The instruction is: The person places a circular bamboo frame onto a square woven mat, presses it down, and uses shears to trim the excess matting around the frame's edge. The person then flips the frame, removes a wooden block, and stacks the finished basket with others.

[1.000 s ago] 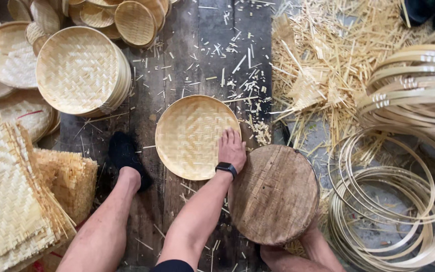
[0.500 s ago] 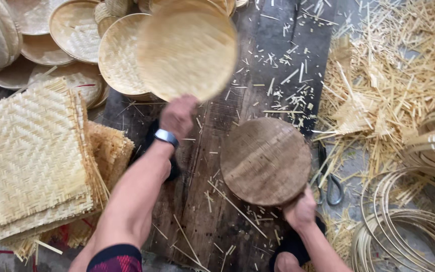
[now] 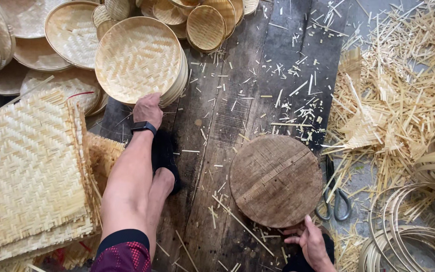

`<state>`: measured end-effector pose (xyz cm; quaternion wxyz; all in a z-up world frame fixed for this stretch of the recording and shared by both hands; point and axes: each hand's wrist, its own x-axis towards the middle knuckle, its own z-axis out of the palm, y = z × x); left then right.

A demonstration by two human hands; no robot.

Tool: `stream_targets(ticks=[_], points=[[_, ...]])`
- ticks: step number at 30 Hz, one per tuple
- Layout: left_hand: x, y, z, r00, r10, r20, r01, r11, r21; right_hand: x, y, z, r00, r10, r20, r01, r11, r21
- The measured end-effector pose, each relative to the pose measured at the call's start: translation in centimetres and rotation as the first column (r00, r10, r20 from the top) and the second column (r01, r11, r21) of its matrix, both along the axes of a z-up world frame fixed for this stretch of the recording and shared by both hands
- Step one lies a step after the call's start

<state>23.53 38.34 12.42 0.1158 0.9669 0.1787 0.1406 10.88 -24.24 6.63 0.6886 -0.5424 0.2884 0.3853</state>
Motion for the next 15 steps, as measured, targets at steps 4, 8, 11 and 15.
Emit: stream_targets(ticks=[4, 8, 11, 15], points=[[-0.1, 0.4, -0.3, 0.999, 0.006, -0.033, -0.007, 1.000, -0.013, -0.2, 0.4, -0.2, 0.997, 0.046, -0.058, -0.048, 0.999, -0.021], [0.4, 0.6, 0.4, 0.954, 0.083, -0.287, -0.076, 0.996, 0.037, -0.1, 0.4, -0.7, 0.994, 0.076, -0.075, -0.077, 0.997, -0.009], [0.7, 0.8, 3.1, 0.811, 0.199, -0.550, -0.071, 0.967, 0.244, -0.2, -0.1, -2.1, 0.997, 0.076, -0.025, -0.076, 0.997, 0.012], [-3.6, 2.8, 9.9, 0.889, 0.282, -0.360, -0.060, 0.853, 0.519, -0.4, 0.4, -2.8, 0.997, 0.071, 0.030, -0.071, 0.997, 0.004]])
